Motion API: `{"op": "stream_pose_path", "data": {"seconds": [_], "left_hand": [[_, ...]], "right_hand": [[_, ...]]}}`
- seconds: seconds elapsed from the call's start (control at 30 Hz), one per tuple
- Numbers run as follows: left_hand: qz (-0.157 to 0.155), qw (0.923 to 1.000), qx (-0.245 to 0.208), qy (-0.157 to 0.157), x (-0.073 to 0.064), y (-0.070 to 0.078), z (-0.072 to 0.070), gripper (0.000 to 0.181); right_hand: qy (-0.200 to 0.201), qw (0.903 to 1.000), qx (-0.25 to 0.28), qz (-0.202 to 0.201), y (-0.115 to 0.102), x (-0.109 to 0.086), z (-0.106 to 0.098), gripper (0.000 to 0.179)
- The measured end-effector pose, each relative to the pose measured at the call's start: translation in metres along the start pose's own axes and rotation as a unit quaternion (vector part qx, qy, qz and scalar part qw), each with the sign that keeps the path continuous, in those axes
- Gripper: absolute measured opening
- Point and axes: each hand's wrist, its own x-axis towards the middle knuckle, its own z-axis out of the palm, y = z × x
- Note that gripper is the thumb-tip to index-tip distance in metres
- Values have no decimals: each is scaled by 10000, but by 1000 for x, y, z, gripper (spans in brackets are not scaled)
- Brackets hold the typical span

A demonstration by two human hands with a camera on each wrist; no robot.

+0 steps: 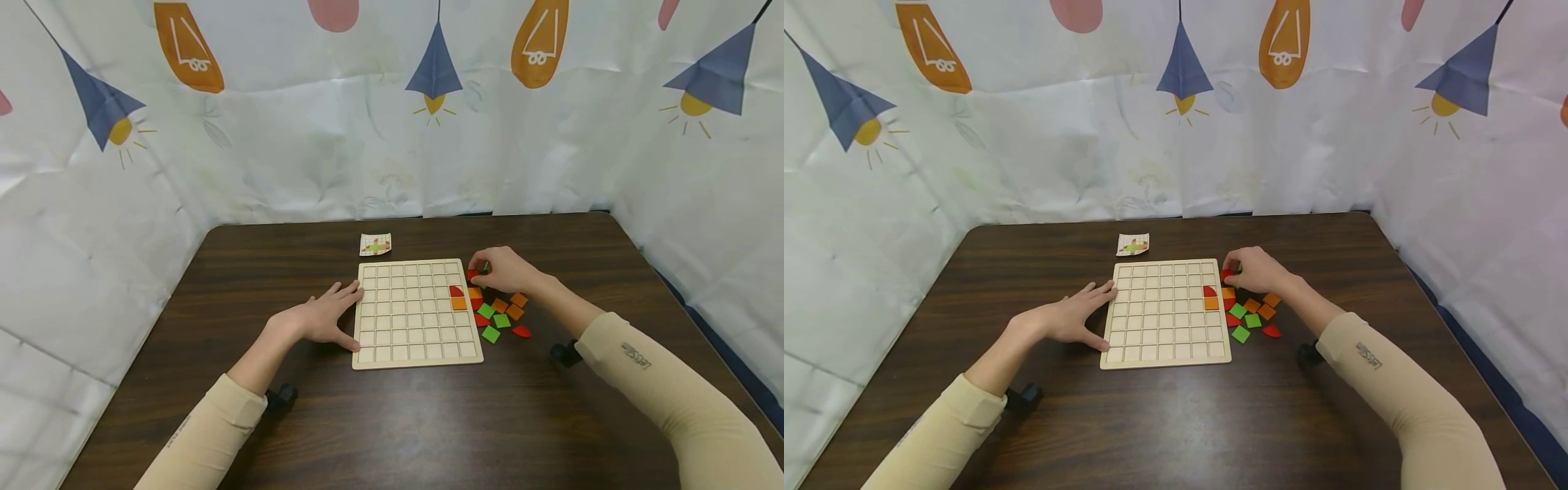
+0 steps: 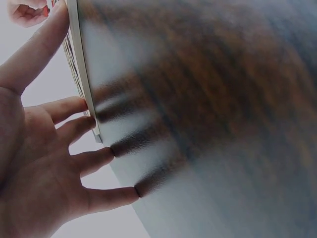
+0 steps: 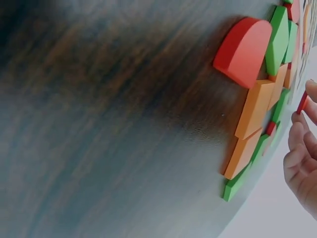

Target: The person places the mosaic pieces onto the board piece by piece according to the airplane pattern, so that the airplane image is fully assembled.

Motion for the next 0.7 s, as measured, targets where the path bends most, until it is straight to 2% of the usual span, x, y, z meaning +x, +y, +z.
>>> {"op": "stream_pose_path", "data": {"seconds": [0.3,0.7], "left_hand": [[7,10000,25,-5,0,-1,0,111],[6,10000,-38,9,1,-1,0,111]], "right_hand": [[-41,9990,258,-366,-8,-12,1,18],[-150,9969,352,-693,-21,-28,8,18]]}}
